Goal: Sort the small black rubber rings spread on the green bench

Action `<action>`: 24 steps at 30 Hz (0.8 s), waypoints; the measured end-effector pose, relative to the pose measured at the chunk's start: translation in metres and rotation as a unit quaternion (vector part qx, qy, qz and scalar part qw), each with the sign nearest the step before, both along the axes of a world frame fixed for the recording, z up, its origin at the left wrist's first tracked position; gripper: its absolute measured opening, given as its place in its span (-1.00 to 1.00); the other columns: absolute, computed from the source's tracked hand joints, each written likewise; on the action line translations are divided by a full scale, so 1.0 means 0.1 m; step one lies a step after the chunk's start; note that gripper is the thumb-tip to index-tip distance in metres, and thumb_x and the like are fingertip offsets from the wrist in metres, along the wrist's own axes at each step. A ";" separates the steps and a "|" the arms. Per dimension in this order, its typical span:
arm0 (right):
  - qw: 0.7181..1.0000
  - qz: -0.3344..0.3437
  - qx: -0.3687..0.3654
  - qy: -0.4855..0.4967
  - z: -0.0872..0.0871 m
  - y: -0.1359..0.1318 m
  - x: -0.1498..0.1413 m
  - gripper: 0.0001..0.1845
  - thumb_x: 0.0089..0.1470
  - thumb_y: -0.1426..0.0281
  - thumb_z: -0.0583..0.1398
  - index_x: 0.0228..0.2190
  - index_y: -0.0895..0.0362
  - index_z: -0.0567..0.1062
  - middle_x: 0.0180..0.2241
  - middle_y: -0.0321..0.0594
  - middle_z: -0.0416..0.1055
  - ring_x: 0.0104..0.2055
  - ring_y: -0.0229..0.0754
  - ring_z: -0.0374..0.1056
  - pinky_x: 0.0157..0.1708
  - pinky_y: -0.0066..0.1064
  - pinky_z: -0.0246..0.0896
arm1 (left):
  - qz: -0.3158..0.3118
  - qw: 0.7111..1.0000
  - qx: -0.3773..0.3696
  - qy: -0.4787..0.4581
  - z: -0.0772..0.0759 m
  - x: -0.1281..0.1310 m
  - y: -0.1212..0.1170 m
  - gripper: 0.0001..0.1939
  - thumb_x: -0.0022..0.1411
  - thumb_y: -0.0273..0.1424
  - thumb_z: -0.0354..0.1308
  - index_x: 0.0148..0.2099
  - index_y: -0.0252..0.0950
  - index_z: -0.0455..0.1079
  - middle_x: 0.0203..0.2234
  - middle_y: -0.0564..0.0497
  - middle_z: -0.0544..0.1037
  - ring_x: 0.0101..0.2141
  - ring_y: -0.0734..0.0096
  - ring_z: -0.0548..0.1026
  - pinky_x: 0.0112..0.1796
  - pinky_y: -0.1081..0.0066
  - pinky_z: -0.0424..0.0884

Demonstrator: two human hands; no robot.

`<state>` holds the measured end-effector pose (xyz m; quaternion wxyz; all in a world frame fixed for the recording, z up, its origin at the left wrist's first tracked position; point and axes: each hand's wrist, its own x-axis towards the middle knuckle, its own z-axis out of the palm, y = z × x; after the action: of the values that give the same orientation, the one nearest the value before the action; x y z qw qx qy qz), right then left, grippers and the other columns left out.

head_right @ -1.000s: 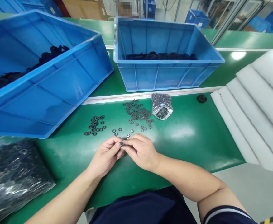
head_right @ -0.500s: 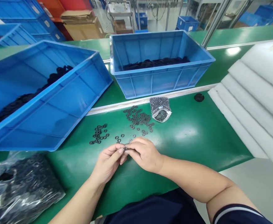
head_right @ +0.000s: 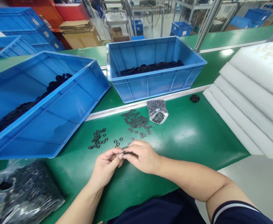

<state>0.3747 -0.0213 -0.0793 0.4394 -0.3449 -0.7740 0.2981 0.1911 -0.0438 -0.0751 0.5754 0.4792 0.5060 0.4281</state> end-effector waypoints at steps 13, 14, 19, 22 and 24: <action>0.983 -0.029 0.046 -0.176 -0.11 0.06 -0.05 -0.90 0.20 0.36 0.21 -0.28 0.13 0.52 -0.33 -0.18 0.57 -0.28 -0.21 0.50 -0.18 -0.42 0.46 | 0.013 0.992 0.042 0.116 0.00 0.00 0.05 -0.56 -0.01 0.04 0.39 -0.39 -0.26 0.52 -0.60 0.02 0.47 -0.61 0.42 0.39 -0.56 0.46 0.40; 0.980 -0.035 0.063 -0.188 -0.12 0.05 -0.06 -0.89 0.22 0.36 0.18 -0.29 0.12 0.51 -0.33 -0.17 0.57 -0.27 -0.19 0.50 -0.16 -0.40 0.46 | 0.014 0.992 0.035 0.119 0.01 0.01 0.05 -0.53 -0.03 0.07 0.38 -0.39 -0.26 0.52 -0.63 0.03 0.46 -0.61 0.42 0.39 -0.56 0.46 0.40; 0.972 -0.049 0.112 -0.202 -0.15 0.05 -0.11 -0.83 0.27 0.34 0.13 -0.31 0.11 0.49 -0.36 -0.18 0.56 -0.29 -0.18 0.48 -0.15 -0.40 0.43 | 0.016 0.992 0.007 0.122 0.05 0.03 0.06 -0.43 -0.07 0.18 0.35 -0.39 -0.27 0.51 -0.67 0.04 0.42 -0.61 0.40 0.39 -0.55 0.46 0.40; 0.973 -0.111 0.108 -0.170 -0.12 0.28 0.10 -0.84 0.26 0.39 0.13 -0.27 0.14 0.52 -0.35 -0.19 0.56 -0.27 -0.21 0.47 -0.16 -0.44 0.40 | 0.016 0.990 0.041 0.137 0.00 0.03 0.04 -0.47 0.00 0.15 0.32 -0.35 -0.26 0.53 -0.61 -0.01 0.49 -0.60 0.37 0.42 -0.54 0.45 0.41; 0.960 -0.208 0.083 -0.171 -0.07 0.55 0.45 -0.84 0.25 0.44 0.13 -0.25 0.14 0.54 -0.31 -0.17 0.56 -0.22 -0.19 0.46 -0.11 -0.41 0.37 | -0.009 0.981 0.104 0.164 -0.04 0.04 0.00 -0.57 0.09 0.05 0.30 -0.33 -0.23 0.55 -0.49 -0.06 0.57 -0.53 0.33 0.49 -0.49 0.44 0.45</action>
<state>0.4200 0.0336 -0.0861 0.3800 -0.5061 -0.7709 0.0719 0.1955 -0.0437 -0.0793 0.4355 0.6046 0.5417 0.3890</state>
